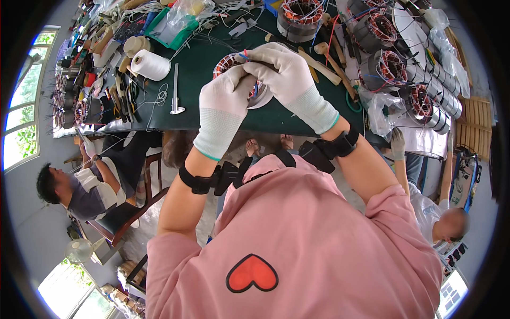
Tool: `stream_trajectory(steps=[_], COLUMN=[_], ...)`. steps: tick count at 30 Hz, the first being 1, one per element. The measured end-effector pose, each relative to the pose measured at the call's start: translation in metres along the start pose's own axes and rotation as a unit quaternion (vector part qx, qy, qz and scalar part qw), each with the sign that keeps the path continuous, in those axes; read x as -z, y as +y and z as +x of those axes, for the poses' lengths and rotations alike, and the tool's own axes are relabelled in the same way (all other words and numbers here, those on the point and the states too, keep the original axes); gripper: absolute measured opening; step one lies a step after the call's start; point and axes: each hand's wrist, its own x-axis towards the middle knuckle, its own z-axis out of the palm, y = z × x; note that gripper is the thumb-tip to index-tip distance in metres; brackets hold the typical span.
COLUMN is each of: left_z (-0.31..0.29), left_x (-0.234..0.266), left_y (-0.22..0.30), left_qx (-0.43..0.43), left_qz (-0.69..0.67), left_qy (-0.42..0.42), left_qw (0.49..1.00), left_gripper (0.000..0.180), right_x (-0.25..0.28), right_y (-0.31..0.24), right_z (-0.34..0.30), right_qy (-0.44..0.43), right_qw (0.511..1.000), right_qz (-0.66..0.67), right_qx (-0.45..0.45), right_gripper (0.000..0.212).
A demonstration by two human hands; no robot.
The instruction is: Assembling and inspecting electric motor stators by inserting metal components, using a wooden mallet to seat them, and securing wiring with string.
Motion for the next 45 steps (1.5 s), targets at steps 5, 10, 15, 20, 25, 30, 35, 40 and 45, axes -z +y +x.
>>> stream_trajectory(steps=[5, 10, 15, 20, 25, 30, 35, 40, 45], left_z=[-0.005, -0.007, -0.007, -0.005, -0.005, -0.002, -0.002, -0.002, -0.002], left_x=[-0.006, -0.003, -0.017, -0.017, -0.019, -0.011, -0.013, -0.009, -0.010], left_y=[-0.003, 0.008, 0.010, 0.013, 0.000, 0.006, -0.005, -0.007, 0.000], left_qx=[0.027, 0.113, 0.211, 0.265, 0.236, 0.243, 0.197, 0.200, 0.128], left_qz=[-0.097, -0.085, -0.172, -0.251, -0.289, -0.275, -0.223, -0.211, -0.135], left_qy=[0.044, 0.019, 0.080, 0.052, 0.044, 0.004, 0.024, 0.007, 0.041], left_qw=[0.994, 0.990, 0.959, 0.929, 0.927, 0.930, 0.954, 0.957, 0.982], left_gripper=[0.009, 0.012, 0.020, 0.021, 0.019, 0.017, 0.017, 0.017, 0.018], right_x=[-0.004, -0.001, -0.003, -0.003, 0.020, 0.021, 0.001, 0.011, 0.001], right_y=[0.005, -0.014, -0.006, -0.001, 0.012, 0.024, 0.001, -0.015, -0.018], right_z=[0.001, 0.000, -0.003, -0.004, 0.008, 0.007, 0.009, 0.018, 0.018], right_qy=[-0.010, -0.020, 0.025, 0.046, -0.069, -0.081, 0.002, -0.051, 0.013], right_qw=[0.992, 0.993, 0.971, 0.990, 0.920, 0.871, 0.987, 0.982, 0.958], right_qz=[0.096, 0.043, -0.228, -0.131, 0.297, 0.403, 0.131, 0.135, 0.199], right_qx=[-0.081, -0.112, 0.072, 0.030, -0.247, -0.268, -0.098, -0.123, -0.204], right_gripper=[0.020, 0.021, 0.020, 0.016, 0.018, 0.016, 0.012, 0.009, 0.013])
